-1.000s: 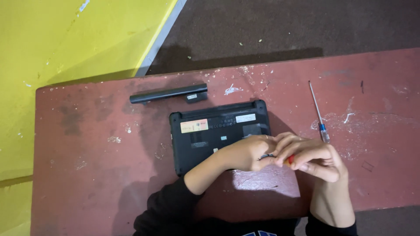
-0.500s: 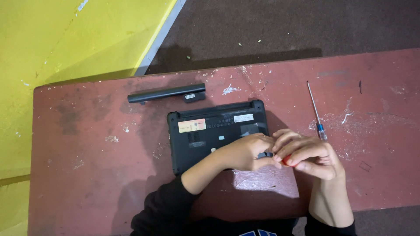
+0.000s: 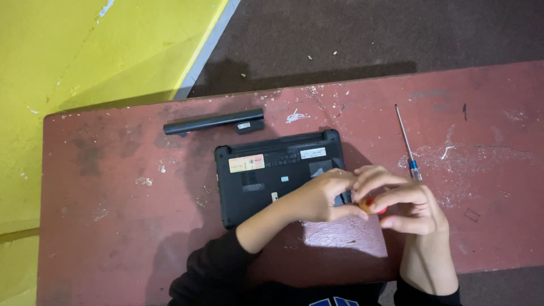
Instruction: Disassembling a laptop by removing the battery and unscrewing the back cover to access internal components.
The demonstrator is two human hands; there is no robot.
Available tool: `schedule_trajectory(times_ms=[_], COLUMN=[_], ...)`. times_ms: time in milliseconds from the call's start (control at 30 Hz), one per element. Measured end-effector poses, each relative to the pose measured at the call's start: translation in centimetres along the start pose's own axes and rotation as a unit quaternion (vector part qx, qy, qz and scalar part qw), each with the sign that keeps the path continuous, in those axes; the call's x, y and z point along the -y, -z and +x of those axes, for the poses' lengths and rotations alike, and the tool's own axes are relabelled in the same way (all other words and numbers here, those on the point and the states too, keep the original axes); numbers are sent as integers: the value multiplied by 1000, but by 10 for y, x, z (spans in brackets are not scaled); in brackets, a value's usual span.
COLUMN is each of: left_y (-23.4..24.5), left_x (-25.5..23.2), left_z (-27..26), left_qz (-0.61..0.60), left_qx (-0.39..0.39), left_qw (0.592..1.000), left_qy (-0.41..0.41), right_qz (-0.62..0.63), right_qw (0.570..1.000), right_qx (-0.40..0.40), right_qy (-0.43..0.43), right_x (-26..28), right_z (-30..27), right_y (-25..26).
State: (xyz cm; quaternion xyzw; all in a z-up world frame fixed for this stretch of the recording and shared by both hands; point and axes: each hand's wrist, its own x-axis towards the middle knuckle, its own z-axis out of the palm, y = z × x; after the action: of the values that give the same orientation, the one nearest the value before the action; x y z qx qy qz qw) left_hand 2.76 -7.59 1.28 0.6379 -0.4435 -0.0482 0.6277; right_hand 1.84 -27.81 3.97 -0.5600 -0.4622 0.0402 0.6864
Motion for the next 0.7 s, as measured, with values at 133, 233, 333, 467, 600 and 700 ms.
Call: schedule_trajectory(times_ms=[133, 233, 333, 467, 600, 700], left_y=[-11, -3, 5, 5, -9, -10], left_x=[14, 0, -8, -14, 3, 6], left_z=[-1, 2, 2, 10, 4, 3], left_qz=[46, 70, -3, 27, 130, 146], left_qx=[-36, -39, 33, -16, -76, -83], left_qw=[998, 996, 999, 999, 988, 984], left_qy=[-26, -32, -37, -39, -45, -54], right_qz=[-41, -46, -51, -12, -43, -48], right_qw=[999, 998, 999, 1000, 999, 999], right_qx=[-22, -24, -12, -20, -16, -13], right_qy=[-7, -22, -7, -9, -3, -14], right_x=[-4, -7, -5, -2, -8, -8], right_z=[-6, -15, -8, -1, -5, -16], right_y=[1, 7, 4, -3, -3, 5])
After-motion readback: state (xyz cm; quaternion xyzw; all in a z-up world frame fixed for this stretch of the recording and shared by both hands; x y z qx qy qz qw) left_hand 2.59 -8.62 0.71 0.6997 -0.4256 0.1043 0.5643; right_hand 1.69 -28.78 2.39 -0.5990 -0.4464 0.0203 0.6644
